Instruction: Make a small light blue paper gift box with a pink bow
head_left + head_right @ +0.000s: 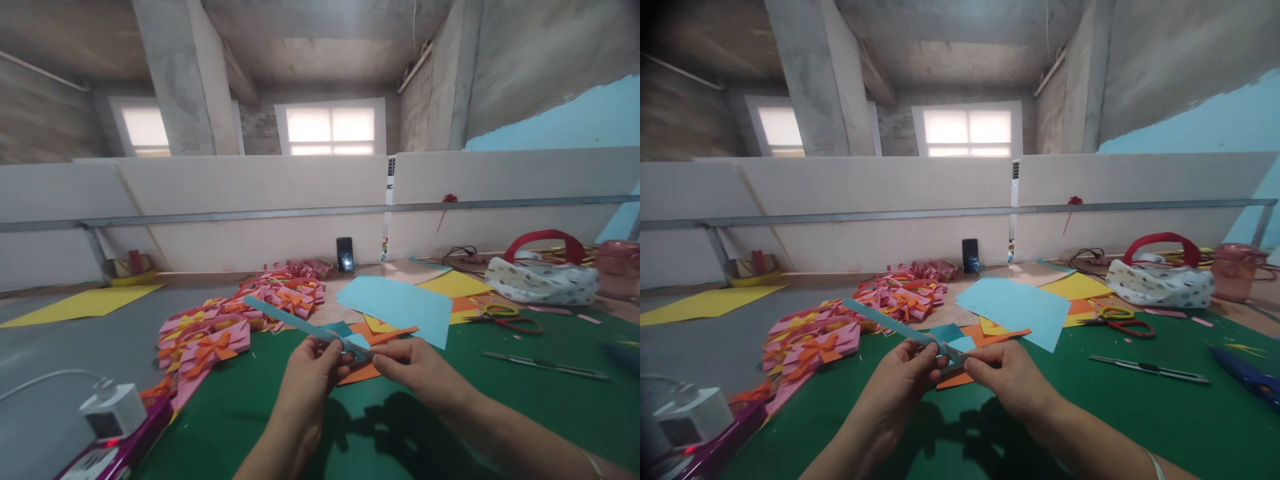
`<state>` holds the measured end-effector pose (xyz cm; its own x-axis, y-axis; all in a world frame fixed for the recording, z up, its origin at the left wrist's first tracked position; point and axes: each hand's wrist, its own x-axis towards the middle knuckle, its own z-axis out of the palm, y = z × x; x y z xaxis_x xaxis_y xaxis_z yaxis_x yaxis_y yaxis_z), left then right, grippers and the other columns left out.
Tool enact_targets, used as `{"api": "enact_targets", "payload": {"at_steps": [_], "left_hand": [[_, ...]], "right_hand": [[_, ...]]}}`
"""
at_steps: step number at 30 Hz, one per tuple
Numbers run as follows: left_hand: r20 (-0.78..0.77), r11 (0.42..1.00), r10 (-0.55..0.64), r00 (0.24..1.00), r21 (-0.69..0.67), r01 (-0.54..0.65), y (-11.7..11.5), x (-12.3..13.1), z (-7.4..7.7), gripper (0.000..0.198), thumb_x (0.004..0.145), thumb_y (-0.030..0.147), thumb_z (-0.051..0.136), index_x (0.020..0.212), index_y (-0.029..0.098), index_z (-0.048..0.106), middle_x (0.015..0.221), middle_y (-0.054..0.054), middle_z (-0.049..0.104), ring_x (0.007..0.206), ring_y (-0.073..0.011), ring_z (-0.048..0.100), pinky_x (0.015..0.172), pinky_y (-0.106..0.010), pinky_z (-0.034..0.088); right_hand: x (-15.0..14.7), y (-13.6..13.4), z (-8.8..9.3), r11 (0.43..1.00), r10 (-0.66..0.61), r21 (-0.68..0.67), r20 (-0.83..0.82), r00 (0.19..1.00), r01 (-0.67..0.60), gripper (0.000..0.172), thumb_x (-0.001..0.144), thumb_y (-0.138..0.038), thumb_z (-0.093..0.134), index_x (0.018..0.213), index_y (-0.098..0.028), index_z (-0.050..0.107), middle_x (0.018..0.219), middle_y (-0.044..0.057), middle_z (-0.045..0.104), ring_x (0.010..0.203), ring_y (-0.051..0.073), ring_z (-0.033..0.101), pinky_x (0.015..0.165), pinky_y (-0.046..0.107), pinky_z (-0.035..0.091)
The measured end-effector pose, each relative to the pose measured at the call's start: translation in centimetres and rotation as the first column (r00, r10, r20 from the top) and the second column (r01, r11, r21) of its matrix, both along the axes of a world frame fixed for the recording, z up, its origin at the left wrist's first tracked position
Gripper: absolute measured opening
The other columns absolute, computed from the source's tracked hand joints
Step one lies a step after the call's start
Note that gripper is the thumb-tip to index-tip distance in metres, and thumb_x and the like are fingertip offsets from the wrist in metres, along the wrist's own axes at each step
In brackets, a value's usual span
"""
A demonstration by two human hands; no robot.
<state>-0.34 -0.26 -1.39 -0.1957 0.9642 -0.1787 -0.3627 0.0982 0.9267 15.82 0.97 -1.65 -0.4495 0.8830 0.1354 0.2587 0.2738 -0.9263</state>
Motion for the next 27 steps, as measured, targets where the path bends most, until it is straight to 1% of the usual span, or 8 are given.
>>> {"api": "enact_targets", "payload": {"at_steps": [3, 7, 9, 13, 16, 20, 23, 27], "left_hand": [[0.001, 1.0, -0.012, 1.0, 0.005, 0.012, -0.3, 0.1, 0.3, 0.012, 0.07, 0.011, 0.06, 0.081, 0.013, 0.055, 0.072, -0.004, 0.062, 0.057, -0.0085, 0.059, 0.055, -0.019, 0.049], [-0.013, 0.998, -0.043, 0.999, 0.034, 0.043, -0.7, 0.2, 0.5, 0.026, 0.064, 0.007, 0.065, 0.085, 0.014, 0.052, 0.073, -0.004, 0.064, 0.065, -0.0126, 0.063, 0.061, -0.022, 0.05], [-0.05, 0.998, -0.052, 0.997, 0.032, 0.053, -0.7, 0.1, 0.4, 0.031, 0.062, 0.007, 0.065, 0.089, 0.014, 0.05, 0.074, -0.005, 0.065, 0.066, -0.0146, 0.064, 0.06, -0.022, 0.048], [-0.096, 0.997, -0.06, 0.994, 0.035, 0.063, -0.2, 0.0, -0.5, 0.036, 0.06, 0.013, 0.068, 0.092, 0.014, 0.05, 0.079, -0.009, 0.067, 0.07, -0.0191, 0.066, 0.054, -0.021, 0.044], [-0.118, 0.996, -0.071, 0.99, 0.045, 0.077, 0.1, -0.1, -0.8, 0.035, 0.058, 0.017, 0.069, 0.089, 0.014, 0.053, 0.082, -0.011, 0.068, 0.074, -0.0215, 0.066, 0.054, -0.022, 0.043], [-0.122, 0.988, -0.122, 0.985, 0.076, 0.132, 0.1, -0.1, -0.8, 0.03, 0.058, 0.019, 0.068, 0.085, 0.012, 0.056, 0.083, -0.013, 0.069, 0.076, -0.0234, 0.066, 0.064, -0.028, 0.047], [-0.111, 0.986, -0.124, 0.986, 0.099, 0.135, 0.1, -0.2, -0.8, 0.031, 0.057, 0.021, 0.069, 0.084, 0.012, 0.057, 0.083, -0.014, 0.069, 0.076, -0.0252, 0.066, 0.069, -0.034, 0.048], [-0.102, 0.985, -0.117, 0.988, 0.117, 0.129, 0.1, -0.3, -0.9, 0.032, 0.054, 0.02, 0.071, 0.082, 0.012, 0.058, 0.08, -0.012, 0.069, 0.075, -0.025, 0.066, 0.069, -0.034, 0.049]], "right_hand": [[0.0, 0.1, 0.0, 1.0, -0.008, 0.01, 0.006, 1.0, 0.008, 0.026, 0.076, -0.038, 0.055, 0.095, -0.03, 0.071, 0.064, 0.001, 0.065, 0.072, 0.019, 0.053, 0.066, 0.029, 0.041], [0.0, -0.1, 0.3, 1.0, -0.008, 0.021, 0.011, 1.0, 0.008, 0.027, 0.077, -0.035, 0.055, 0.099, -0.027, 0.069, 0.07, 0.002, 0.066, 0.074, 0.019, 0.054, 0.069, 0.029, 0.041], [0.0, -0.3, 0.4, 1.0, -0.012, 0.023, 0.013, 1.0, 0.012, 0.028, 0.077, -0.034, 0.055, 0.1, -0.026, 0.068, 0.072, 0.002, 0.067, 0.076, 0.019, 0.054, 0.07, 0.029, 0.041], [-0.1, -0.5, 0.5, 0.999, -0.007, 0.043, 0.025, 1.0, 0.006, 0.029, 0.077, -0.031, 0.055, 0.103, -0.025, 0.067, 0.079, 0.003, 0.068, 0.077, 0.019, 0.055, 0.07, 0.029, 0.041], [-0.2, -0.6, 0.7, 0.999, 0.004, 0.043, 0.025, 1.0, -0.005, 0.03, 0.077, -0.03, 0.055, 0.104, -0.024, 0.066, 0.082, 0.003, 0.068, 0.078, 0.019, 0.055, 0.07, 0.029, 0.041], [-0.2, -0.8, 0.9, 0.999, 0.013, 0.038, -0.006, 1.0, -0.012, 0.031, 0.078, -0.029, 0.054, 0.106, -0.021, 0.066, 0.084, 0.003, 0.068, 0.081, 0.019, 0.055, 0.073, 0.029, 0.041], [-0.2, -0.8, 1.0, 0.999, 0.007, 0.049, 0.008, 1.0, -0.008, 0.031, 0.079, -0.03, 0.054, 0.106, -0.02, 0.066, 0.084, 0.003, 0.068, 0.081, 0.019, 0.055, 0.074, 0.029, 0.04], [-0.1, -0.7, 0.9, 0.998, -0.011, 0.056, 0.032, 0.999, 0.009, 0.03, 0.078, -0.031, 0.054, 0.103, -0.022, 0.067, 0.084, 0.003, 0.068, 0.077, 0.018, 0.055, 0.07, 0.028, 0.041]]}}
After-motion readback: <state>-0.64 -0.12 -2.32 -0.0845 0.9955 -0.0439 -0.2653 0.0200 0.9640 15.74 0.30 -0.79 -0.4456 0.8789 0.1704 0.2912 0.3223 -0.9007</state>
